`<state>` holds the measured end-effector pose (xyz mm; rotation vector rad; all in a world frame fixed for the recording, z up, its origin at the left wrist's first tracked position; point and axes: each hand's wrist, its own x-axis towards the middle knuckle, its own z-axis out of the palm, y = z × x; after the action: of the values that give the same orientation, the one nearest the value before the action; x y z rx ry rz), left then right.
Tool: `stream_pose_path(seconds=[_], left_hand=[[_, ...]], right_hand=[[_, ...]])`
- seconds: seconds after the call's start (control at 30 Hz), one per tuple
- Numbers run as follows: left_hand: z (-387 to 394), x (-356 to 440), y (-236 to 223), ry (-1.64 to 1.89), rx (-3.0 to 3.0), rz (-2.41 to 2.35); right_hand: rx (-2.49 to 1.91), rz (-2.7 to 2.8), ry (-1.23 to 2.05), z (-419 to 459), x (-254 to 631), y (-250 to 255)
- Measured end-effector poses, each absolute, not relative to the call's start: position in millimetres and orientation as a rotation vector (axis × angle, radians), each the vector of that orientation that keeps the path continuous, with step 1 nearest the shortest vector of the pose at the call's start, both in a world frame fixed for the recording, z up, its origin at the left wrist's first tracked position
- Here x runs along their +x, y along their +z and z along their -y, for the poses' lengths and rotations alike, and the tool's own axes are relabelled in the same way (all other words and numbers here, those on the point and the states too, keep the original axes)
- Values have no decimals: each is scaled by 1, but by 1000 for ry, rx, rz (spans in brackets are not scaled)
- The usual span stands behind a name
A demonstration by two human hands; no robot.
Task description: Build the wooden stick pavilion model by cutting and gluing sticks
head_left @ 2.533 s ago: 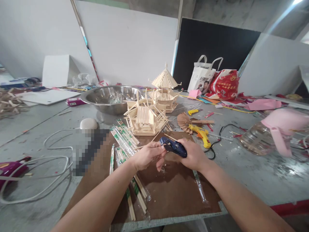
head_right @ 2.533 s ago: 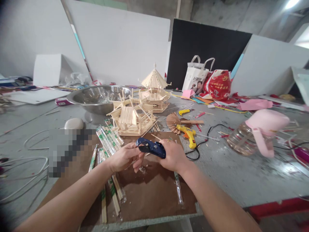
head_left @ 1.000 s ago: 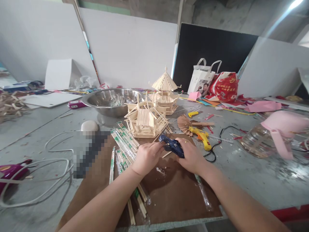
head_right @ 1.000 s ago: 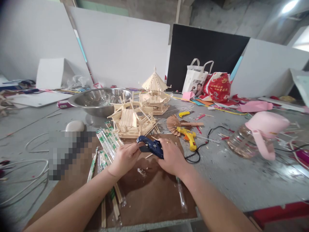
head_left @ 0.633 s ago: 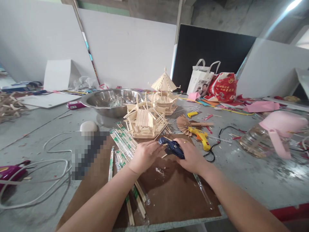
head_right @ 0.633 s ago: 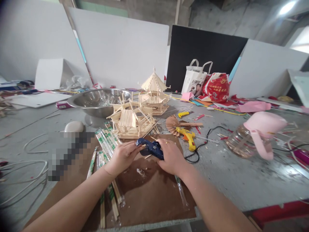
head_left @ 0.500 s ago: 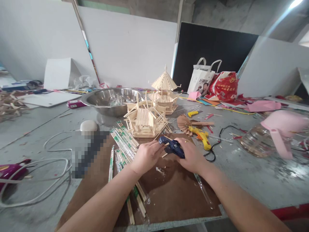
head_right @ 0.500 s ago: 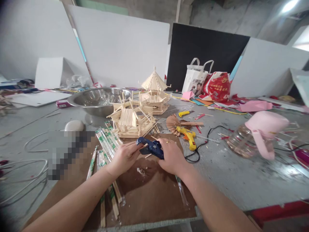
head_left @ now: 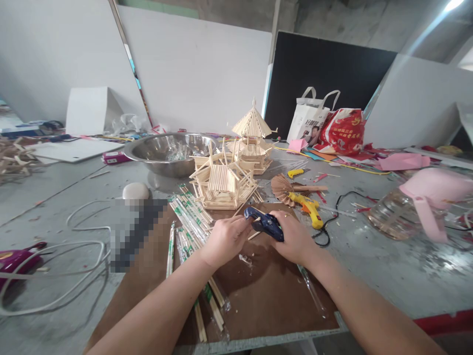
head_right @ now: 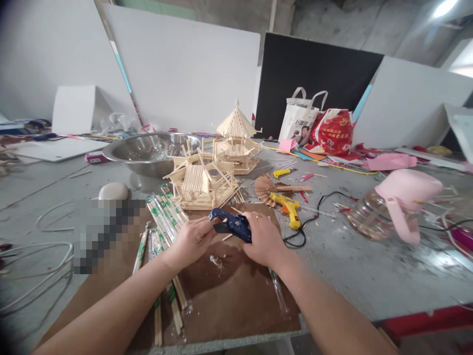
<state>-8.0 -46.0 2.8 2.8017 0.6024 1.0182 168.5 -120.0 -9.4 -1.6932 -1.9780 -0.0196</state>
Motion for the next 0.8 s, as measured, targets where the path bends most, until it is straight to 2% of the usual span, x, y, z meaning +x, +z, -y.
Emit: stream_pose_path(seconds=[0.8], left_hand=[[48, -6, 4, 996, 2779, -629]], right_hand=[[-1840, 1972, 7, 121, 169, -7]])
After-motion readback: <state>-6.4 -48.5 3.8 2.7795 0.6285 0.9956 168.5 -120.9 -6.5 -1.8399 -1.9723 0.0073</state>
